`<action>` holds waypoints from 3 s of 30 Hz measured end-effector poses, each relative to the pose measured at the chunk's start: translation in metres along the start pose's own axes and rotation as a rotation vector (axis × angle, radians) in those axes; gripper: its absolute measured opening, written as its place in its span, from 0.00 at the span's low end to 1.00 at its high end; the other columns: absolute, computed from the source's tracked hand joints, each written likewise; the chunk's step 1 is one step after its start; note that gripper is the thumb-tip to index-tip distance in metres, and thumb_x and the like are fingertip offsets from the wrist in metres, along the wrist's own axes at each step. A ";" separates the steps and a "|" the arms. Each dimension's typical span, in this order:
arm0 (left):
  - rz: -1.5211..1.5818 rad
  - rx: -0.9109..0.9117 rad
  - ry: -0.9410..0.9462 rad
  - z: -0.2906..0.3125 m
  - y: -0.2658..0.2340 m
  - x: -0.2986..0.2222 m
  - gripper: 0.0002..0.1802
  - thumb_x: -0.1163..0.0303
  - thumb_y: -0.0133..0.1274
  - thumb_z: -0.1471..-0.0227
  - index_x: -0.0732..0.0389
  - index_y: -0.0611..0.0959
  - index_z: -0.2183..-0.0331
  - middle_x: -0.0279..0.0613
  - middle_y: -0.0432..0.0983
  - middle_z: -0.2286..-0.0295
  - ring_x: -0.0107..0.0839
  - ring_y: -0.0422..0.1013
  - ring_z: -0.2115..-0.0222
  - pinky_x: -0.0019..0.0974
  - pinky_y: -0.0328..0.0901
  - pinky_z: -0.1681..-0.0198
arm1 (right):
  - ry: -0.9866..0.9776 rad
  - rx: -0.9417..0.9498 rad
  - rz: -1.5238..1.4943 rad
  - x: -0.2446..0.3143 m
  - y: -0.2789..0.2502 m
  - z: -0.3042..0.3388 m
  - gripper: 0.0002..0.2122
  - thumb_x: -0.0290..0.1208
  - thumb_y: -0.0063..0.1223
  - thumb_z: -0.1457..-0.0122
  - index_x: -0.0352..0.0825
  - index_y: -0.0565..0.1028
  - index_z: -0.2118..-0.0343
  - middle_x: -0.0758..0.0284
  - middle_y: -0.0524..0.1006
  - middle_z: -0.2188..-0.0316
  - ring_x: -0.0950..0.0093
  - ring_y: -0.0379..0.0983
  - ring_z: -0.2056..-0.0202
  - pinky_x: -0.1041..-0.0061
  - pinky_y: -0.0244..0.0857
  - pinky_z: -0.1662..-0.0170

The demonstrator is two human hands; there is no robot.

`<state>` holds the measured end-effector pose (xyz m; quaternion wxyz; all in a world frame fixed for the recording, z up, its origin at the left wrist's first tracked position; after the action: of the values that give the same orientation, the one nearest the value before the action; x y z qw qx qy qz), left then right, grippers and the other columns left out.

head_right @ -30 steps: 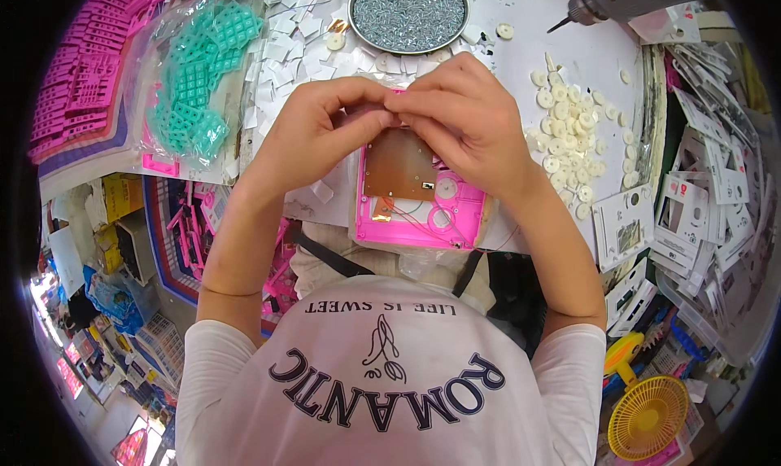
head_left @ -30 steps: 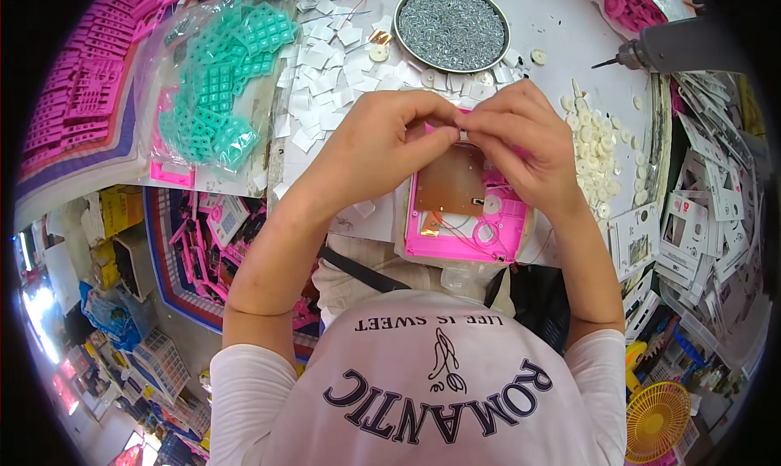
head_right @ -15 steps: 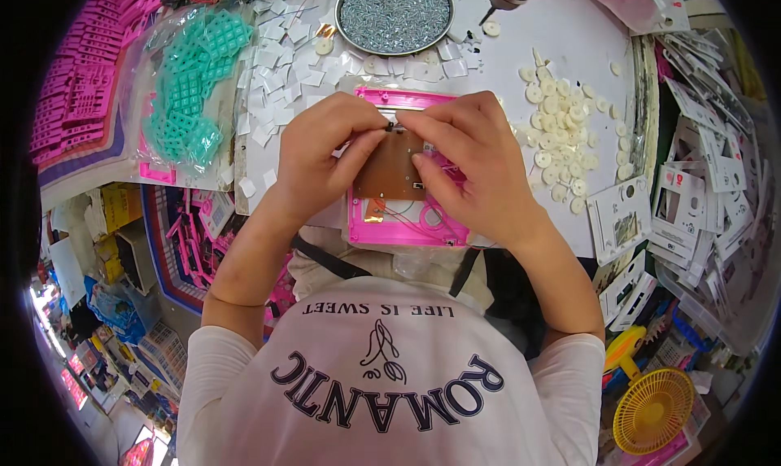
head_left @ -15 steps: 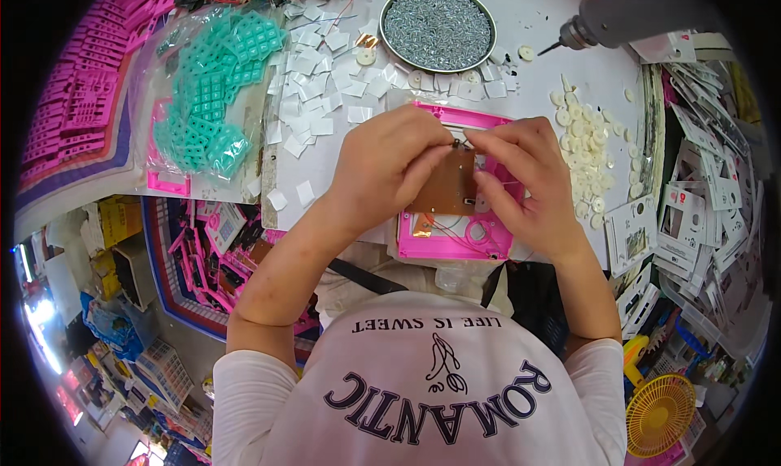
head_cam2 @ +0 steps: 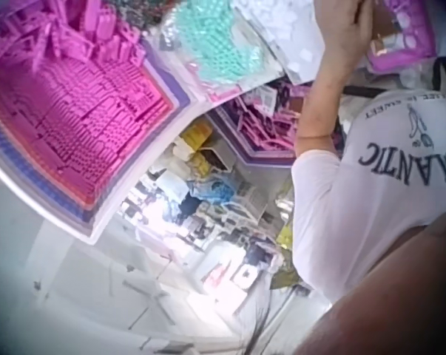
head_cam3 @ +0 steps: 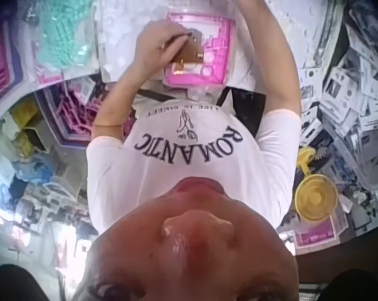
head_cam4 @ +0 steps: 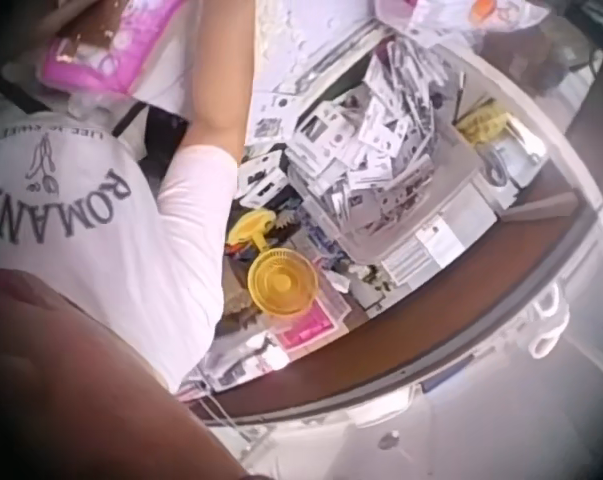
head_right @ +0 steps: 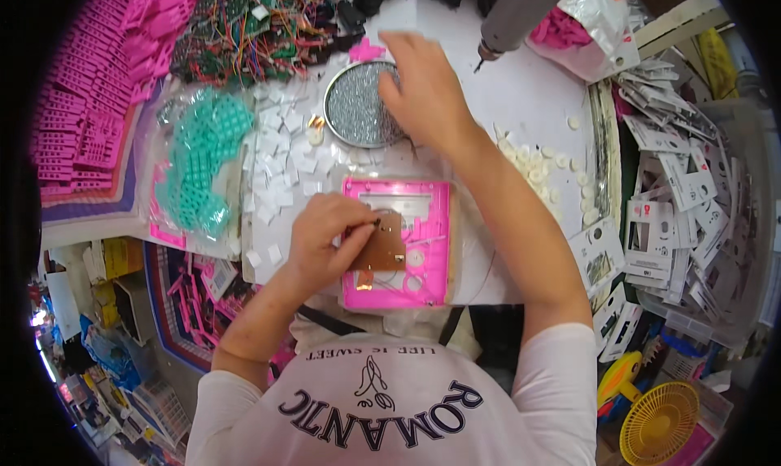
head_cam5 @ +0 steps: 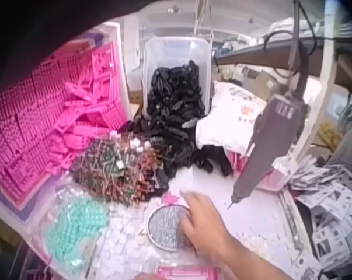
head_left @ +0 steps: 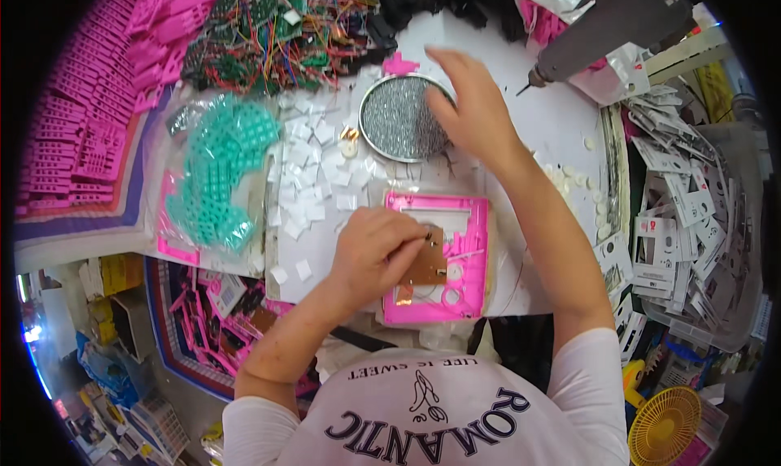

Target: Assembling pink electronic toy components using a power screwdriver and manual placement.

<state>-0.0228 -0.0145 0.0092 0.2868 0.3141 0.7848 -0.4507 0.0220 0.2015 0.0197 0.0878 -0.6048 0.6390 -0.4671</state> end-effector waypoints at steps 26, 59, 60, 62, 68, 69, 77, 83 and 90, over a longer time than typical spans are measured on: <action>-0.046 -0.187 -0.112 0.009 -0.007 0.021 0.04 0.75 0.63 0.52 0.59 0.84 0.71 0.36 0.79 0.74 0.35 0.73 0.72 0.36 0.63 0.62 | -0.151 0.603 -0.008 0.130 -0.082 0.093 0.24 0.22 0.59 0.54 0.30 0.71 0.50 0.63 0.78 0.65 0.60 0.76 0.62 0.65 0.71 0.59; -0.033 0.266 0.187 -0.030 -0.009 0.014 0.08 0.77 0.65 0.56 0.60 0.84 0.70 0.38 0.78 0.74 0.40 0.73 0.72 0.39 0.66 0.64 | 0.046 0.360 -0.163 0.069 -0.061 0.125 0.16 0.21 0.66 0.55 0.33 0.76 0.61 0.61 0.77 0.59 0.60 0.73 0.58 0.67 0.71 0.56; -0.064 0.273 0.198 -0.034 -0.008 0.013 0.08 0.77 0.65 0.56 0.59 0.83 0.70 0.39 0.78 0.74 0.41 0.73 0.72 0.40 0.66 0.64 | 0.058 0.366 -0.172 0.068 -0.060 0.125 0.16 0.21 0.66 0.55 0.33 0.76 0.62 0.61 0.77 0.59 0.60 0.73 0.58 0.67 0.70 0.56; -0.119 0.292 0.208 -0.041 -0.006 0.011 0.07 0.76 0.64 0.55 0.59 0.82 0.70 0.39 0.77 0.75 0.42 0.73 0.72 0.41 0.66 0.64 | 0.075 0.379 -0.195 0.067 -0.059 0.123 0.15 0.21 0.65 0.55 0.33 0.76 0.62 0.61 0.77 0.59 0.60 0.73 0.59 0.67 0.70 0.56; -0.190 0.423 0.243 -0.054 0.003 0.012 0.08 0.75 0.62 0.55 0.59 0.79 0.71 0.40 0.74 0.75 0.44 0.73 0.71 0.43 0.67 0.65 | 0.061 0.397 -0.191 0.067 -0.058 0.123 0.15 0.21 0.65 0.55 0.34 0.76 0.62 0.62 0.77 0.59 0.61 0.72 0.59 0.66 0.70 0.57; -0.184 0.455 0.261 -0.056 0.004 0.013 0.08 0.76 0.62 0.55 0.59 0.78 0.71 0.40 0.74 0.75 0.44 0.73 0.71 0.43 0.67 0.66 | 0.056 0.397 -0.191 0.067 -0.058 0.122 0.15 0.21 0.65 0.55 0.34 0.76 0.62 0.62 0.77 0.59 0.61 0.72 0.59 0.66 0.70 0.57; -0.212 0.612 0.309 -0.065 0.016 0.014 0.08 0.76 0.62 0.56 0.60 0.78 0.72 0.41 0.73 0.74 0.45 0.73 0.71 0.45 0.68 0.69 | 0.018 0.399 -0.212 0.064 -0.057 0.120 0.16 0.22 0.66 0.56 0.34 0.77 0.62 0.63 0.77 0.60 0.62 0.73 0.60 0.67 0.70 0.59; -0.258 0.625 0.223 -0.057 0.010 0.013 0.09 0.75 0.62 0.54 0.61 0.81 0.68 0.43 0.76 0.71 0.46 0.74 0.69 0.45 0.69 0.65 | 0.022 0.403 -0.199 0.061 -0.057 0.123 0.18 0.23 0.67 0.56 0.36 0.76 0.60 0.65 0.76 0.59 0.62 0.73 0.60 0.66 0.71 0.59; -0.434 0.355 0.059 -0.011 0.007 -0.014 0.20 0.70 0.64 0.52 0.62 0.81 0.56 0.43 0.77 0.61 0.43 0.73 0.61 0.53 0.64 0.48 | -0.013 0.435 -0.132 0.068 -0.052 0.118 0.19 0.25 0.66 0.54 0.38 0.75 0.57 0.64 0.74 0.59 0.63 0.71 0.58 0.66 0.72 0.59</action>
<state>-0.0106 -0.0052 0.0211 0.1013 0.1971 0.7504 -0.6228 0.1207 0.0942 0.0224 0.1892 -0.6152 0.4817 -0.5947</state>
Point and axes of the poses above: each hand's wrist, its own z-axis away from the middle knuckle, its own y-axis out of the palm, x = y × z, the point moved 6 cm from there along -z, towards the middle knuckle
